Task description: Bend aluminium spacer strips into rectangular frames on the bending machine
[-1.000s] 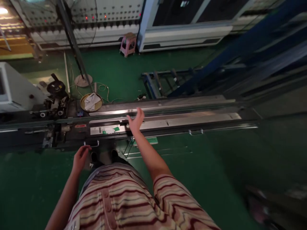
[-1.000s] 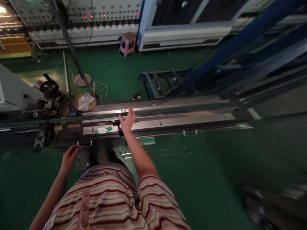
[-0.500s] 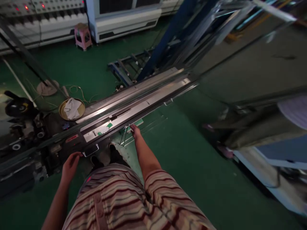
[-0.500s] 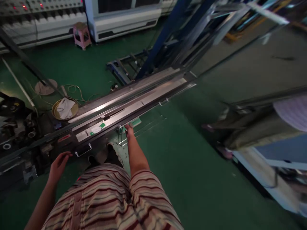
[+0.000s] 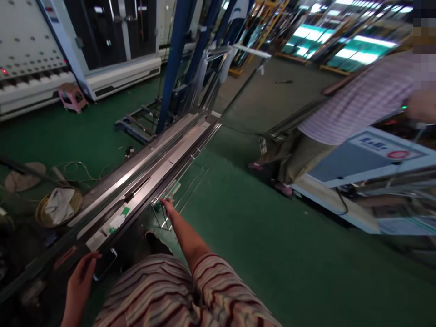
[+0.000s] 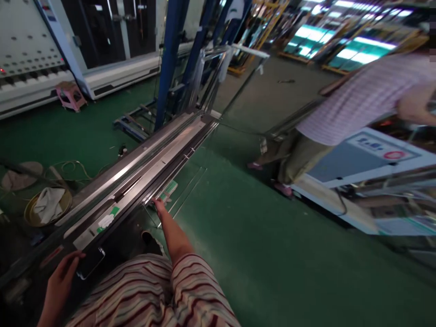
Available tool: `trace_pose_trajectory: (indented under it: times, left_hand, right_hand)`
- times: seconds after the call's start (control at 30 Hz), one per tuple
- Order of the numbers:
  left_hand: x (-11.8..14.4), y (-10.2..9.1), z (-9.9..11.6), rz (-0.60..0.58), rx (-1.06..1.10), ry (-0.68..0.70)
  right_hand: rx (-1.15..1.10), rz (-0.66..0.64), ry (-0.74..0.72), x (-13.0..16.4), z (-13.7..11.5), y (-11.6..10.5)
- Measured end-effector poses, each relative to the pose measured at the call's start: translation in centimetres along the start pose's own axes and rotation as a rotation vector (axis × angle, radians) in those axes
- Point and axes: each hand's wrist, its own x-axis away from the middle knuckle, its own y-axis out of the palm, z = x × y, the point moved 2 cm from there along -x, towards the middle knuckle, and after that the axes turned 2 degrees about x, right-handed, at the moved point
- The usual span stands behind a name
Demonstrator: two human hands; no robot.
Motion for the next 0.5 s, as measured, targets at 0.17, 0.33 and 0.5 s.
trace_pose_trajectory:
  times: [0.17,0.33,0.5]
  left_hand:
    - [-1.8,0.6,1.5,-0.036,-0.048,0.025]
    - [-4.4,1.7,5.3,-0.128,-0.063,0.126]
    - [-5.9,7.0,14.1,-0.36,-0.118,0.407]
  right_hand:
    - [-0.066,0.295,-0.073,-0.2,-2.1,-7.4]
    - [-0.06,0.526,-0.183,2.4,-5.9,-16.2]
    - [-0.004,0.57,-0.436,7.6,-8.3,-14.7]
